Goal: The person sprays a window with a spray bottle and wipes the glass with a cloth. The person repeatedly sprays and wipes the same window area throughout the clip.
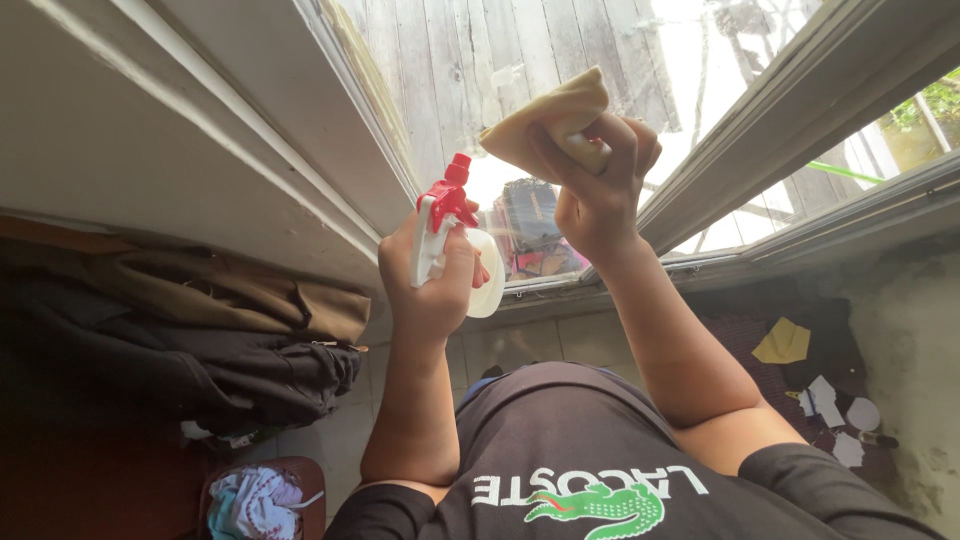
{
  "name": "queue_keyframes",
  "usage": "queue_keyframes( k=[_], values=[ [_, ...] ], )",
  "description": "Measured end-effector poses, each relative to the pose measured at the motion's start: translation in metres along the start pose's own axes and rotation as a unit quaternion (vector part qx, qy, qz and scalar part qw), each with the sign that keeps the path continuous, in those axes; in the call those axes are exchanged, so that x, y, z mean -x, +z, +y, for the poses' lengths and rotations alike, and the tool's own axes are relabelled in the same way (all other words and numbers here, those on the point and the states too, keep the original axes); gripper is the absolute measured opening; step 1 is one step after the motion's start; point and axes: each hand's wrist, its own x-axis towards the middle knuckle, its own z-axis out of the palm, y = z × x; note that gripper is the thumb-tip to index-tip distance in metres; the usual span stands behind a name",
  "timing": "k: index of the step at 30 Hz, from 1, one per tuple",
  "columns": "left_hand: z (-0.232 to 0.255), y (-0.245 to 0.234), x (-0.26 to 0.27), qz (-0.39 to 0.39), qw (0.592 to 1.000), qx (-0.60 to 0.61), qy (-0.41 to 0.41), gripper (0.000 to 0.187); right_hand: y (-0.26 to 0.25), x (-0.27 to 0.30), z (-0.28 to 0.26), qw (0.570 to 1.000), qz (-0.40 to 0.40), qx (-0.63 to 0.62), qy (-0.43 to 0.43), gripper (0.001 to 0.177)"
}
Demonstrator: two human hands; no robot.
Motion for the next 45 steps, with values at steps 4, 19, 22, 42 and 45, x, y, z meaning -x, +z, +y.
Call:
queue_keyframes(
  k=[4, 19, 22, 42, 45],
  values=[
    [0.001, -0.001, 0.002, -0.001, 1.0, -0.003, -0.003, 0.019, 0.002, 0.004, 0.0, 1.0, 0.001, 0.002, 0.004, 0.042],
    [0.011, -0.001, 0.007, 0.019, 0.995, 0.028, -0.096, 0.037, 0.019, -0.011, -0.008, 0.997, 0.006, 0.038, 0.073, 0.061],
    [0.01, -0.002, 0.007, 0.013, 0.996, 0.032, -0.083, 0.037, 0.028, -0.02, -0.01, 0.998, 0.033, 0.023, 0.054, 0.057],
    [0.005, 0.003, -0.001, 0.015, 0.996, 0.026, -0.088, 0.038, 0.019, -0.042, 0.007, 0.994, 0.086, -0.023, 0.067, 0.057],
    [0.005, 0.008, -0.006, 0.013, 0.997, 0.027, -0.072, 0.037, 0.027, -0.039, 0.001, 1.0, 0.027, 0.005, -0.004, 0.046]
  ],
)
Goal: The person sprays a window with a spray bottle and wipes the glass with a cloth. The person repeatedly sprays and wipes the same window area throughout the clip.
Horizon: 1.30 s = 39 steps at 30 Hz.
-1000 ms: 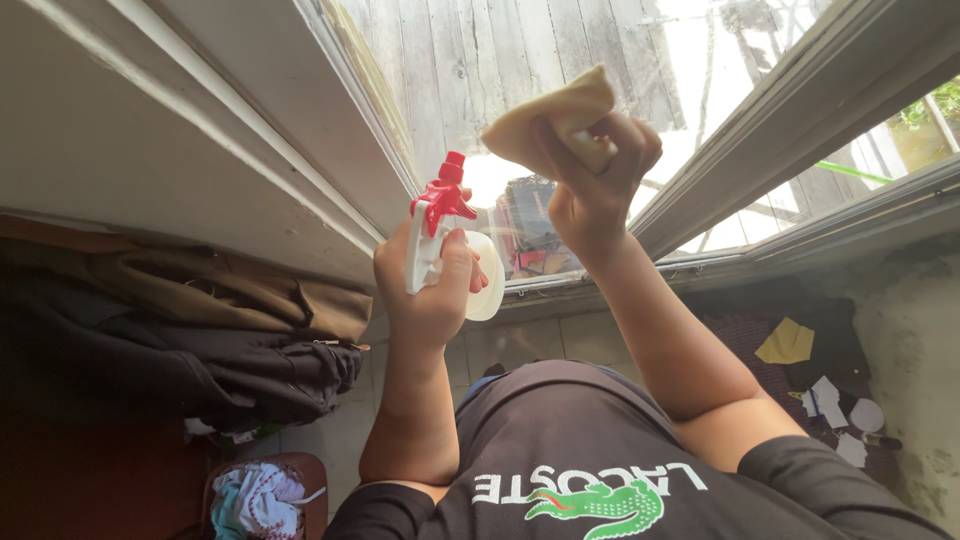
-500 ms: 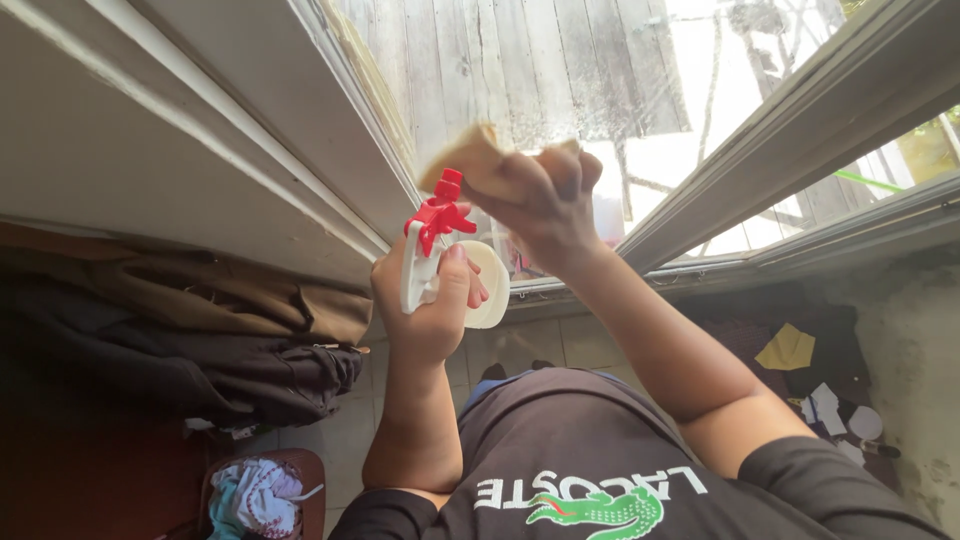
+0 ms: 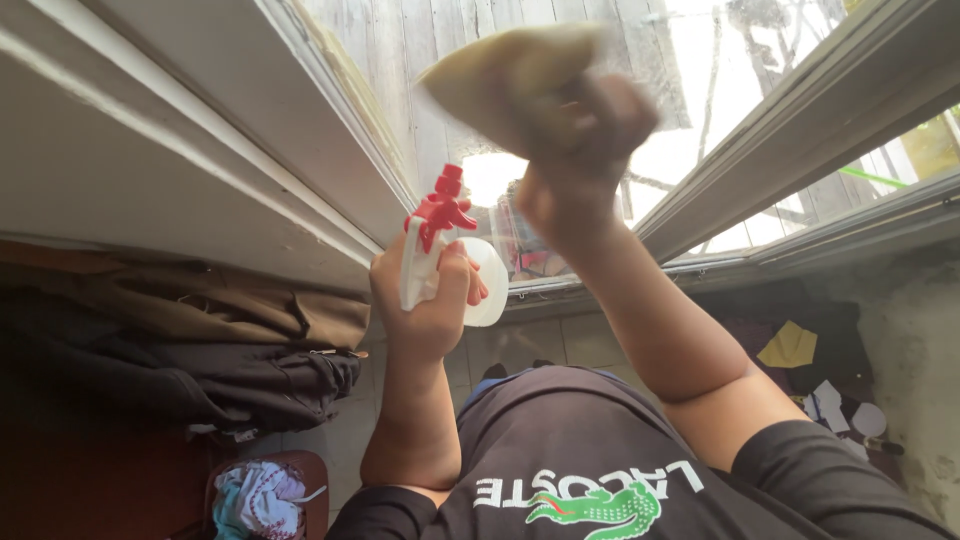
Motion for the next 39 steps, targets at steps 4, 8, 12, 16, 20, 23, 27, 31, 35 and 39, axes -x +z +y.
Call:
queue_keyframes(
  k=[4, 8, 12, 16, 20, 23, 27, 31, 35, 39],
  values=[
    [-0.01, -0.001, -0.01, -0.007, 1.0, -0.002, -0.018, 0.027, 0.006, 0.015, -0.012, 0.982, -0.117, 0.137, -0.048, 0.043],
    [-0.005, 0.003, -0.023, -0.021, 0.994, -0.021, 0.102, 0.02, 0.001, 0.027, -0.012, 0.997, -0.059, 0.0, -0.051, 0.02],
    [0.004, 0.003, -0.029, -0.016, 0.995, -0.023, 0.098, 0.019, 0.014, 0.076, 0.045, 0.993, 0.097, -0.048, -0.055, 0.031],
    [0.007, 0.001, -0.031, -0.017, 0.994, -0.025, 0.101, 0.022, -0.012, 0.038, 0.067, 0.991, 0.106, 0.068, -0.047, 0.026],
    [0.006, 0.001, -0.026, -0.015, 0.998, -0.005, 0.055, 0.028, -0.014, 0.011, 0.052, 0.994, 0.087, 0.044, -0.045, 0.029],
    [0.0, 0.001, -0.03, -0.017, 0.998, 0.006, 0.052, 0.03, 0.0, 0.017, 0.03, 0.995, 0.076, 0.043, -0.057, 0.023],
    [0.007, 0.0, -0.027, -0.018, 0.999, 0.017, -0.034, 0.034, 0.014, 0.03, -0.003, 0.983, -0.04, 0.173, -0.056, 0.039],
    [0.007, 0.0, -0.032, -0.015, 1.0, -0.008, -0.015, 0.035, 0.008, 0.039, -0.001, 0.996, 0.015, 0.02, -0.083, 0.041],
    [0.013, 0.001, -0.033, -0.039, 0.997, -0.012, 0.058, 0.015, -0.005, 0.05, 0.029, 0.996, 0.022, 0.041, -0.08, 0.04],
    [0.013, 0.002, -0.038, -0.044, 0.994, -0.004, 0.095, 0.022, -0.023, 0.019, 0.023, 0.998, 0.01, 0.046, -0.043, 0.042]
  ],
)
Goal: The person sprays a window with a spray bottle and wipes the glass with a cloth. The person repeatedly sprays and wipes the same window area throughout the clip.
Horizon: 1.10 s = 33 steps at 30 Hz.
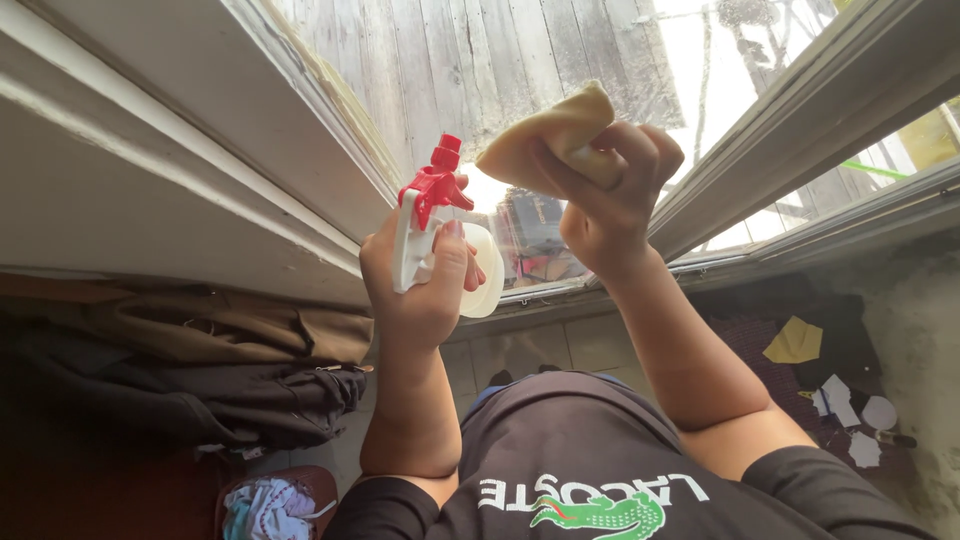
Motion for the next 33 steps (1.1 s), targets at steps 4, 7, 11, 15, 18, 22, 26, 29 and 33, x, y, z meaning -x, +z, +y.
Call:
queue_keyframes(
  k=[4, 7, 11, 15, 18, 22, 26, 29, 33],
  values=[
    [-0.003, -0.001, 0.002, -0.002, 1.0, 0.003, -0.003, 0.025, 0.011, 0.013, 0.0, 1.0, 0.014, -0.005, -0.005, 0.038],
    [0.001, -0.001, 0.002, -0.002, 1.0, -0.007, -0.006, 0.021, 0.012, 0.019, -0.008, 0.999, 0.007, 0.025, -0.041, 0.044],
    [0.005, 0.001, 0.001, 0.005, 1.0, -0.009, 0.005, 0.018, 0.015, 0.031, 0.0, 0.997, 0.0, 0.005, -0.083, 0.04],
    [0.013, 0.001, -0.001, 0.01, 1.0, -0.001, -0.002, 0.017, -0.002, 0.016, 0.007, 0.999, -0.004, 0.016, -0.036, 0.047],
    [0.011, 0.0, -0.001, 0.013, 1.0, -0.013, 0.002, 0.017, -0.009, 0.004, 0.012, 1.0, 0.002, 0.006, -0.012, 0.042],
    [0.009, 0.0, 0.002, 0.022, 1.0, 0.005, -0.01, 0.021, -0.003, 0.002, 0.012, 1.0, 0.019, 0.008, -0.006, 0.046],
    [0.017, 0.006, -0.004, 0.029, 0.999, -0.012, -0.005, 0.018, -0.003, 0.006, 0.016, 0.999, 0.03, 0.003, -0.016, 0.04],
    [0.025, 0.01, -0.007, 0.035, 0.999, -0.013, -0.012, 0.019, -0.003, 0.002, 0.013, 1.0, 0.029, 0.001, -0.004, 0.042],
    [0.022, 0.012, -0.008, 0.033, 0.999, -0.018, -0.016, 0.02, -0.005, 0.008, 0.017, 1.0, 0.017, 0.024, -0.013, 0.042]
  ],
)
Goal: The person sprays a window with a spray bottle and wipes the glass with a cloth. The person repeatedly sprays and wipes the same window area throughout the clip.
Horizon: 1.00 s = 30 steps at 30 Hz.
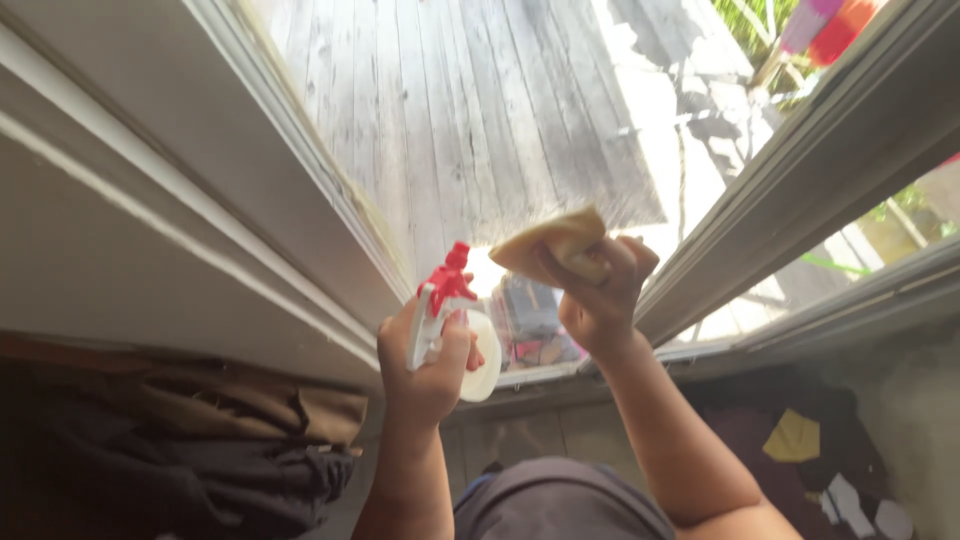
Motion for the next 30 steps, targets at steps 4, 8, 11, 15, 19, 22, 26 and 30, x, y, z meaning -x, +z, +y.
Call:
queue_keyframes(
  k=[4, 8, 11, 15, 19, 22, 26, 30],
  values=[
    [-0.007, -0.003, 0.004, 0.006, 1.0, 0.003, 0.002, 0.023, -0.004, -0.002, -0.006, 1.0, 0.01, -0.008, -0.002, 0.041],
    [-0.016, -0.007, 0.01, -0.005, 0.997, 0.013, -0.078, 0.033, -0.01, 0.001, -0.012, 0.994, -0.072, -0.009, 0.083, 0.054],
    [-0.02, -0.01, 0.011, -0.001, 0.997, 0.015, -0.08, 0.032, -0.01, -0.001, -0.015, 0.994, -0.078, -0.004, 0.083, 0.057],
    [-0.023, -0.01, 0.013, 0.007, 0.995, 0.021, -0.094, 0.024, -0.012, 0.0, -0.017, 0.992, -0.082, -0.004, 0.093, 0.059],
    [-0.021, -0.009, 0.011, 0.012, 0.993, 0.027, -0.111, 0.036, -0.01, -0.002, -0.015, 0.994, -0.068, -0.015, 0.089, 0.057],
    [-0.018, -0.011, 0.008, -0.002, 0.995, 0.015, -0.103, 0.036, -0.007, 0.0, -0.014, 0.993, -0.075, -0.011, 0.091, 0.056],
    [-0.02, -0.012, 0.012, -0.001, 0.995, 0.031, -0.099, 0.033, -0.006, 0.008, -0.013, 0.993, -0.075, -0.007, 0.091, 0.053],
    [-0.018, -0.013, 0.011, -0.011, 0.996, 0.01, -0.084, 0.037, -0.005, 0.008, -0.014, 0.994, -0.07, -0.019, 0.086, 0.053]
  ],
)
